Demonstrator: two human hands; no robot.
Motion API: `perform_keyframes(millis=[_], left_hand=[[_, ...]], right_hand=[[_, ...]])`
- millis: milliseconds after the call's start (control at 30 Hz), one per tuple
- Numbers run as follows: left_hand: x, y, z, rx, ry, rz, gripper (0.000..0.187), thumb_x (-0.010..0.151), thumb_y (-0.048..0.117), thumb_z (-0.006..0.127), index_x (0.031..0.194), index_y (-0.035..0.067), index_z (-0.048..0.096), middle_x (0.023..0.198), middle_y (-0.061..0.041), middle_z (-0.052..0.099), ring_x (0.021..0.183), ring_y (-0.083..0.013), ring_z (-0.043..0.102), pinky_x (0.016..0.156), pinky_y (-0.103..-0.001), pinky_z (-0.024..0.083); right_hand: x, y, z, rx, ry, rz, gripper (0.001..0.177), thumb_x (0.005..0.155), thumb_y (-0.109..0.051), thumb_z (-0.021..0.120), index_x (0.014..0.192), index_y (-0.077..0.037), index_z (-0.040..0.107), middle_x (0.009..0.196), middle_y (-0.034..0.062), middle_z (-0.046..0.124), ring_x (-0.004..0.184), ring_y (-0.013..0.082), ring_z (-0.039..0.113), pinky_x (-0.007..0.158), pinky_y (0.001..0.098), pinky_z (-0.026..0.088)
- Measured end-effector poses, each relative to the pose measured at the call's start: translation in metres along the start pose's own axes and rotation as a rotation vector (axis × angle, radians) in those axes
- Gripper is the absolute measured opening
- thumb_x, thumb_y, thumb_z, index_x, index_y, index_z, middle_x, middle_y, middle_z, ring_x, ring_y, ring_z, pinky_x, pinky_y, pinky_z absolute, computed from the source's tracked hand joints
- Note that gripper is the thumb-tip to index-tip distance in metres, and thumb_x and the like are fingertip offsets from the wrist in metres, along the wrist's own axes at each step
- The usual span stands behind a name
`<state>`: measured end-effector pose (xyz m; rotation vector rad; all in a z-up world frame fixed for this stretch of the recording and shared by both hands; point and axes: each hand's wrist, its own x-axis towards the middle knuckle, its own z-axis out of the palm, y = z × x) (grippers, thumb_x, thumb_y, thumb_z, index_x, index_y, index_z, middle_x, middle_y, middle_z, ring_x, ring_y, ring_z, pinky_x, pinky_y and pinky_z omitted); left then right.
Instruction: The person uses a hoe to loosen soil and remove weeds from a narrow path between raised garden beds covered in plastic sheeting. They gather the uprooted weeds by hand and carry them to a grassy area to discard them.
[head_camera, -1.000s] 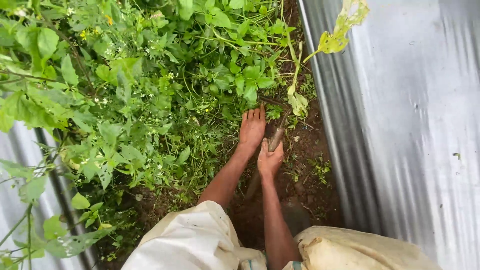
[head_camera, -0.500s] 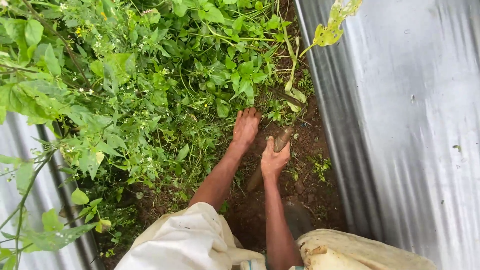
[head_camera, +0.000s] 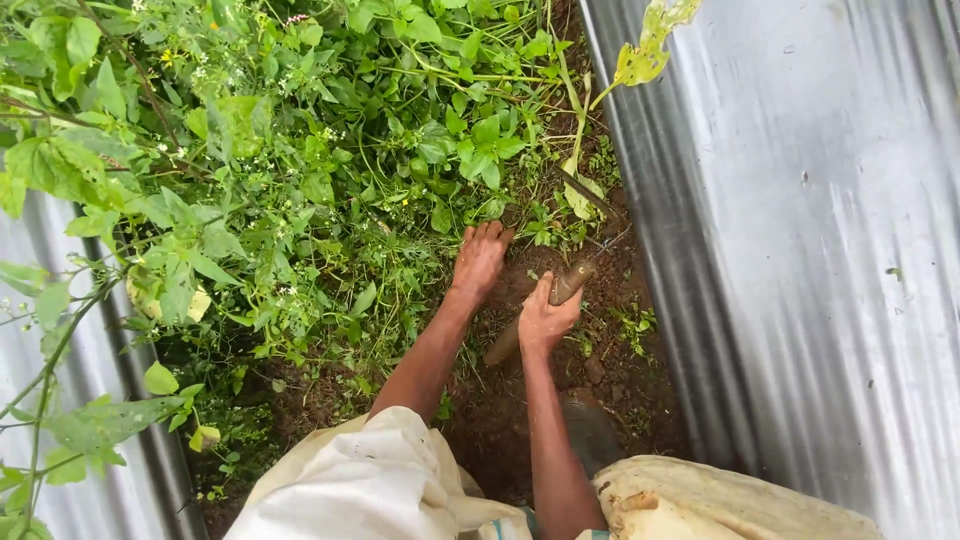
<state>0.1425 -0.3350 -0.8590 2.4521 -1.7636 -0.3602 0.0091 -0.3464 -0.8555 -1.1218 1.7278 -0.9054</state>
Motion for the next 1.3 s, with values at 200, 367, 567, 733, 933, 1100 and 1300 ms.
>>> perform_keyframes(millis=[200,367,567,733,933,1100,1300], left_hand=[[-0.031,-0.026,0.028,0.045,-0.156,-0.07,0.038,0.099,0.0,0.056,0.127,0.022,0.069,0.118,-0.01,0.067,0.115,-0.0268,0.065,0.105,-0.046,0.045],[-0.031,-0.05,0.106,0.015,-0.16,-0.066,0.046,0.098,0.004,0.054,0.138,0.025,0.06,0.132,-0.008,0.06,0.113,-0.0293,0.069,0.11,-0.05,0.046],[-0.022,0.005,-0.005,-0.195,-0.089,-0.036,0.044,0.091,0.028,0.064,0.131,0.01,0.064,0.138,-0.021,0.054,0.131,-0.0412,0.056,0.102,-0.052,0.054],[0.02,0.029,0.023,-0.38,0.1,-0.153,0.047,0.099,0.01,0.052,0.146,0.009,0.05,0.134,-0.017,0.056,0.122,-0.0319,0.062,0.094,-0.044,0.059],[0.035,0.052,0.03,-0.324,0.06,-0.316,0.054,0.102,0.009,0.053,0.153,0.002,0.038,0.122,-0.021,0.067,0.113,-0.0373,0.067,0.104,-0.05,0.043],[0.047,0.043,0.047,-0.219,-0.011,-0.445,0.043,0.09,0.011,0.068,0.132,0.009,0.059,0.117,-0.014,0.065,0.109,-0.0305,0.064,0.102,-0.049,0.036],[0.031,0.025,0.096,-0.303,0.136,-0.462,0.024,0.082,0.001,0.071,0.104,0.01,0.071,0.106,-0.01,0.066,0.109,-0.0285,0.058,0.105,-0.05,0.033]], right_hand=[[-0.035,0.043,-0.017,-0.122,-0.188,0.195,0.031,0.088,-0.02,0.072,0.105,0.005,0.065,0.079,0.0276,0.066,0.068,0.0373,0.069,0.052,0.0443,0.054],[-0.012,-0.009,-0.011,0.082,-0.137,0.107,0.014,0.091,-0.019,0.069,0.092,-0.006,0.065,0.055,0.0086,0.059,0.045,0.0178,0.06,0.044,0.032,0.047],[-0.001,-0.008,-0.014,0.163,-0.101,0.075,0.012,0.093,-0.014,0.069,0.088,-0.008,0.06,0.048,0.0075,0.057,0.038,0.0151,0.057,0.039,0.0279,0.045],[0.005,0.01,-0.014,0.032,-0.082,0.107,0.014,0.089,-0.017,0.071,0.088,-0.006,0.062,0.054,0.0096,0.058,0.043,0.0173,0.059,0.042,0.0295,0.043],[0.012,0.012,-0.011,-0.09,-0.161,0.105,0.023,0.089,-0.024,0.073,0.099,-0.003,0.068,0.07,0.0141,0.061,0.061,0.0231,0.058,0.055,0.0386,0.044],[0.011,0.019,-0.008,-0.165,-0.194,0.112,0.024,0.09,-0.026,0.074,0.102,-0.006,0.07,0.078,0.0171,0.068,0.069,0.0302,0.064,0.062,0.0432,0.049],[0.014,0.017,-0.006,-0.152,-0.178,0.094,0.023,0.088,-0.026,0.075,0.099,-0.007,0.07,0.075,0.0139,0.066,0.068,0.0252,0.061,0.061,0.0391,0.048]])
